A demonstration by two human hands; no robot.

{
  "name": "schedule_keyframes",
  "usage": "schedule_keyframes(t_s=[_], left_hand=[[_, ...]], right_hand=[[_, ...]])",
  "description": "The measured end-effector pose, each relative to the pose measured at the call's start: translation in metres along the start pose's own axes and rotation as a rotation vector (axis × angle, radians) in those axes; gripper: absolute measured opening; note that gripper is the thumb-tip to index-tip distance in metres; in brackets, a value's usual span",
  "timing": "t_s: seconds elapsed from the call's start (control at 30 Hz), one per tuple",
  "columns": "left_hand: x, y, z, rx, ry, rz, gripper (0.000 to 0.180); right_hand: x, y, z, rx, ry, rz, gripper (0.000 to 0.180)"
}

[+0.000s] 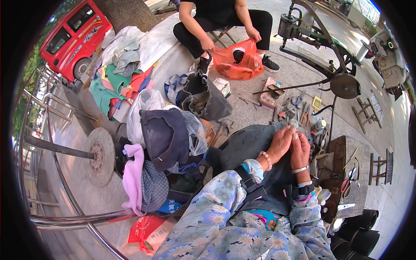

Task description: Applying glue to a shoe sole and handling payment at a repair stall.

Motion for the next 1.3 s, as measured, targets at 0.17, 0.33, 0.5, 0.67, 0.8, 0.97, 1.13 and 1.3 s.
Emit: schedule_keyframes(t_s=[0.17, 0.33, 0.5, 0.67, 0.8, 0.97, 1.13, 1.3], left_hand=[[-0.0016, -0.0026, -0.0002, 0.012, -0.037, -0.001, 0.031], [-0.001, -0.0019, 0.0004, 0.003, -0.027, 0.038, 0.031], [-0.0019, -0.0019, 0.0, 0.008, -0.02, 0.031, 0.031], [-0.0013, -0.004, -0.0002, 0.035, -0.021, 0.006, 0.031], [-0.0017, -0.0057, 0.0014, 0.024, -0.03, 0.022, 0.031], [-0.0003, -0.0066, 0.002, 0.025, -0.046, 0.042, 0.031], [-0.0009, -0.0053, 0.0007, 0.036, -0.043, 0.015, 0.031], [-0.0029, -0.0061, 0.0005, 0.039, -0.062, 0.001, 0.032]], right_hand=[[0.001, 0.0018, 0.0003, 0.006, -0.006, 0.016, 0.026], [0.0002, -0.0003, -0.0001, 0.021, -0.011, -0.017, 0.025], [0.0018, 0.0015, 0.0, 0.014, -0.002, -0.004, 0.024], [0.0004, -0.0004, -0.0007, -0.004, 0.001, -0.014, 0.024], [0.0018, 0.0008, 0.0005, 0.012, 0.005, -0.017, 0.024], [0.0001, -0.001, 0.0009, 0.014, 0.001, 0.001, 0.025], [-0.0003, -0.001, 0.0008, 0.023, -0.013, -0.004, 0.025], [0.0029, 0.0018, -0.0002, 0.012, -0.003, -0.008, 0.025]])
Point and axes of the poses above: each hand's wrist, its own z-axis towards the middle knuckle, its own x-axis out of the back of the hand, y = z × x, the point moved 7 cm from there along z, towards the middle knuckle, and after that the axes turned 2 degrees about -x, right-handed, at the moved point
